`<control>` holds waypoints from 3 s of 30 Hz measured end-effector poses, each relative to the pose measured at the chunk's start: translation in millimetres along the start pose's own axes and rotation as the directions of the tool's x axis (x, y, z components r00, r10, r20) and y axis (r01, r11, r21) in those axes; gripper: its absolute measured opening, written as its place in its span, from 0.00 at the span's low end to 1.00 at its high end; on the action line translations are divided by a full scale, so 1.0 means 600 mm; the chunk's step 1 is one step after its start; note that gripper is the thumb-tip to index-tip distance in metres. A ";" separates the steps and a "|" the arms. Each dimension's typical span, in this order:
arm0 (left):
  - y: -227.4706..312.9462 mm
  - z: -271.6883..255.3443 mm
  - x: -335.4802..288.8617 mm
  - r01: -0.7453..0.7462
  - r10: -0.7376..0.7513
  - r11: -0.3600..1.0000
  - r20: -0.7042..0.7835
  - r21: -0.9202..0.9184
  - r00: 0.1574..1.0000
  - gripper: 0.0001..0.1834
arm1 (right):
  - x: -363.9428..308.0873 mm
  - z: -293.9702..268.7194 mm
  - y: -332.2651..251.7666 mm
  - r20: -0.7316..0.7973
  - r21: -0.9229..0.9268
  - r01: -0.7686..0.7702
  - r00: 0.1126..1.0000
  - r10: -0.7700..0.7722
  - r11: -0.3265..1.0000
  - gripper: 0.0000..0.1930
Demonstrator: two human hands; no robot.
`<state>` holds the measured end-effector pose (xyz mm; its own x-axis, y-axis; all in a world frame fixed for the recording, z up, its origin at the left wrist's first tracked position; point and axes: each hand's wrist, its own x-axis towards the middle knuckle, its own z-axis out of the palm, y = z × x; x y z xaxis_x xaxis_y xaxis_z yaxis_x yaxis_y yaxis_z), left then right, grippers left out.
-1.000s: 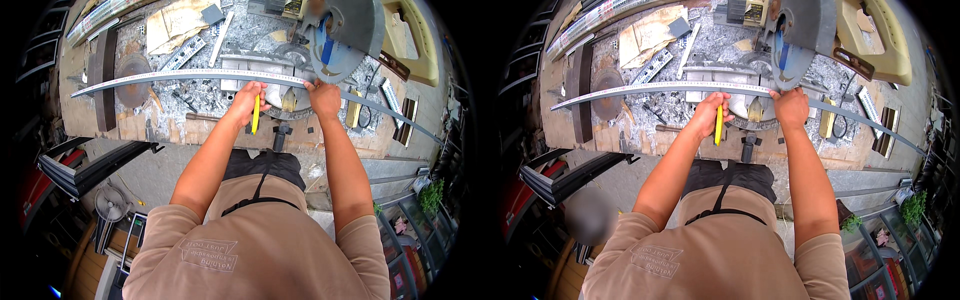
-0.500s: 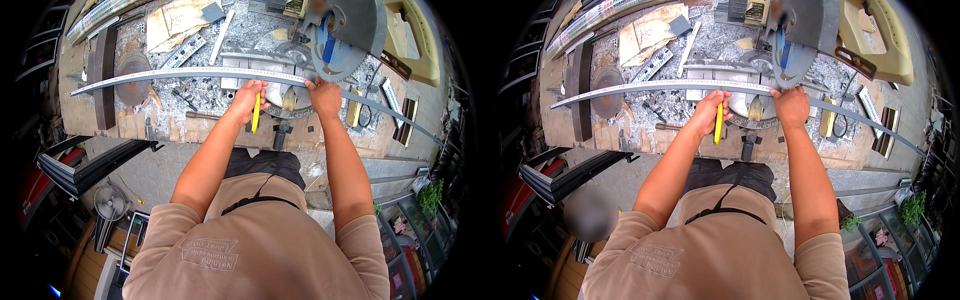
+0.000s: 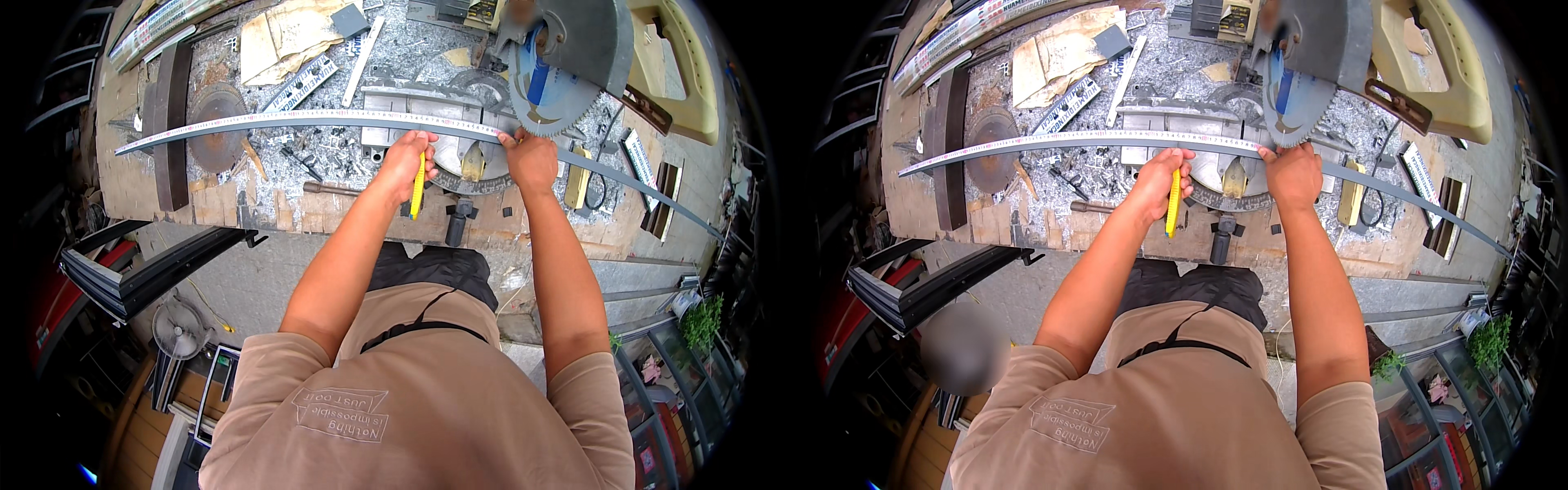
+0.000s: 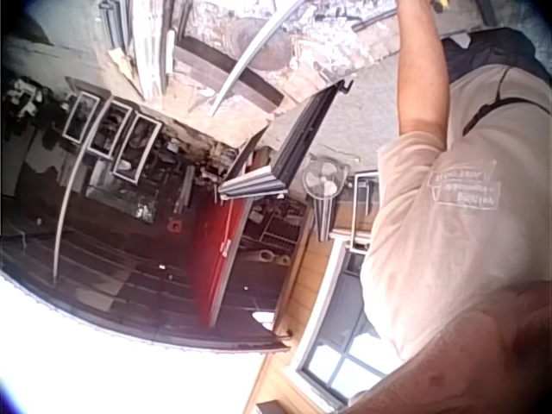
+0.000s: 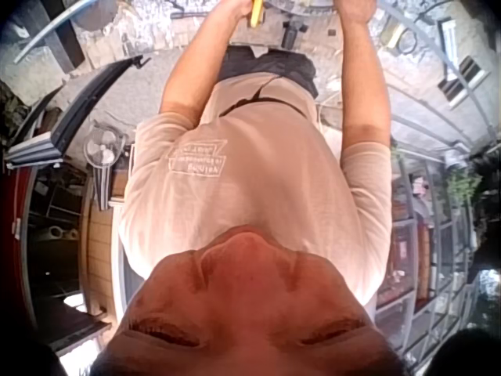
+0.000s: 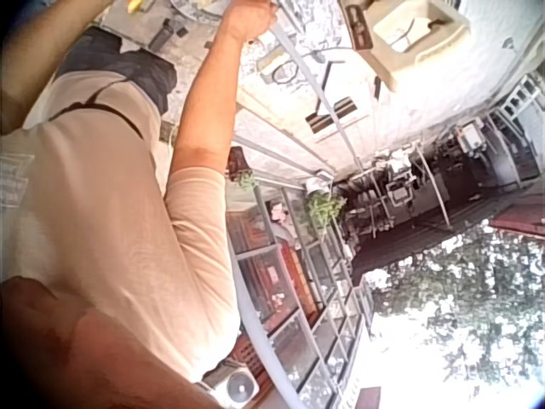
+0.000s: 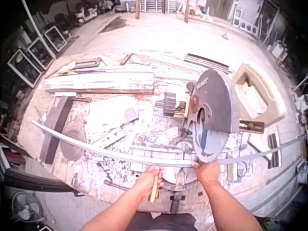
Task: The person measures a metal frame using a tape measure, marks a long metal rail, and then cuts the rail using a miter saw. They then check the fit of the cut rail against the frame.
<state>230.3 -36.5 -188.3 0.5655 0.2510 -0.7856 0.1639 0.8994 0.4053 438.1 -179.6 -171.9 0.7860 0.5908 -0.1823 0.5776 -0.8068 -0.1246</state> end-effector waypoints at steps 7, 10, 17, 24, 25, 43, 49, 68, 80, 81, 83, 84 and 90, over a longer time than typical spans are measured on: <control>0.009 0.016 0.000 0.055 -0.055 0.998 -0.078 -0.005 0.995 0.13 | 0.003 -0.015 -0.014 0.122 -0.013 -0.107 0.987 0.108 0.994 0.23; 0.010 0.020 0.000 0.059 -0.059 0.998 -0.098 -0.003 0.993 0.13 | 0.004 -0.013 -0.011 0.127 -0.019 -0.101 0.987 0.103 0.995 0.23; 0.007 0.026 -0.001 0.047 -0.045 0.999 -0.129 0.012 0.991 0.12 | 0.003 -0.016 -0.013 0.122 -0.022 -0.095 0.988 0.097 0.995 0.23; 0.007 0.019 0.003 0.049 -0.045 0.998 -0.104 0.034 0.994 0.13 | 0.002 -0.014 -0.011 0.119 -0.024 -0.101 0.987 0.104 0.995 0.23; 0.008 0.020 0.002 0.051 -0.047 0.998 -0.113 0.036 0.992 0.13 | 0.003 -0.012 -0.010 0.113 -0.030 -0.096 0.989 0.098 0.995 0.23; 0.000 0.013 -0.004 0.036 -0.032 0.998 -0.076 0.050 0.997 0.14 | -0.005 -0.028 -0.022 0.096 -0.011 -0.114 0.989 0.114 0.993 0.22; 0.002 0.008 -0.007 0.053 -0.051 0.997 -0.036 0.059 0.998 0.13 | -0.005 -0.029 -0.021 0.097 -0.005 -0.112 0.989 0.112 0.994 0.21; -0.102 -0.161 -0.165 -0.134 0.371 -0.179 0.193 0.975 0.908 0.12 | -0.009 -0.036 -0.026 0.064 0.028 -0.064 0.996 0.062 0.998 0.21; -0.101 -0.168 -0.192 -0.126 0.707 0.022 0.074 0.992 0.703 0.20 | -0.007 -0.035 -0.022 0.076 0.030 -0.037 0.996 0.035 0.999 0.22; -0.105 -0.171 -0.199 -0.139 0.704 0.041 0.070 0.989 0.707 0.20 | -0.006 -0.025 -0.014 0.060 0.037 -0.006 0.998 0.003 0.999 0.22; -0.114 -0.186 -0.205 -0.167 0.690 0.068 0.075 0.984 0.720 0.19 | 0.001 -0.005 0.006 0.028 0.054 0.044 0.999 -0.045 0.998 0.22; -0.119 -0.194 -0.212 -0.174 0.676 0.072 0.080 0.982 0.733 0.19 | 0.003 -0.001 0.009 0.040 0.046 0.034 0.999 -0.036 0.998 0.23; -0.180 -0.254 -0.264 -0.116 0.567 0.222 -0.031 0.968 0.823 0.17 | 0.002 -0.026 0.001 0.115 0.027 0.021 0.993 -0.024 0.999 0.24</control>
<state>-0.3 -118.6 -179.1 0.5331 0.7275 -0.4318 0.7533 -0.1758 0.6338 442.7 -179.3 -157.0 0.7411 0.6054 -0.2904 0.5881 -0.7940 -0.1543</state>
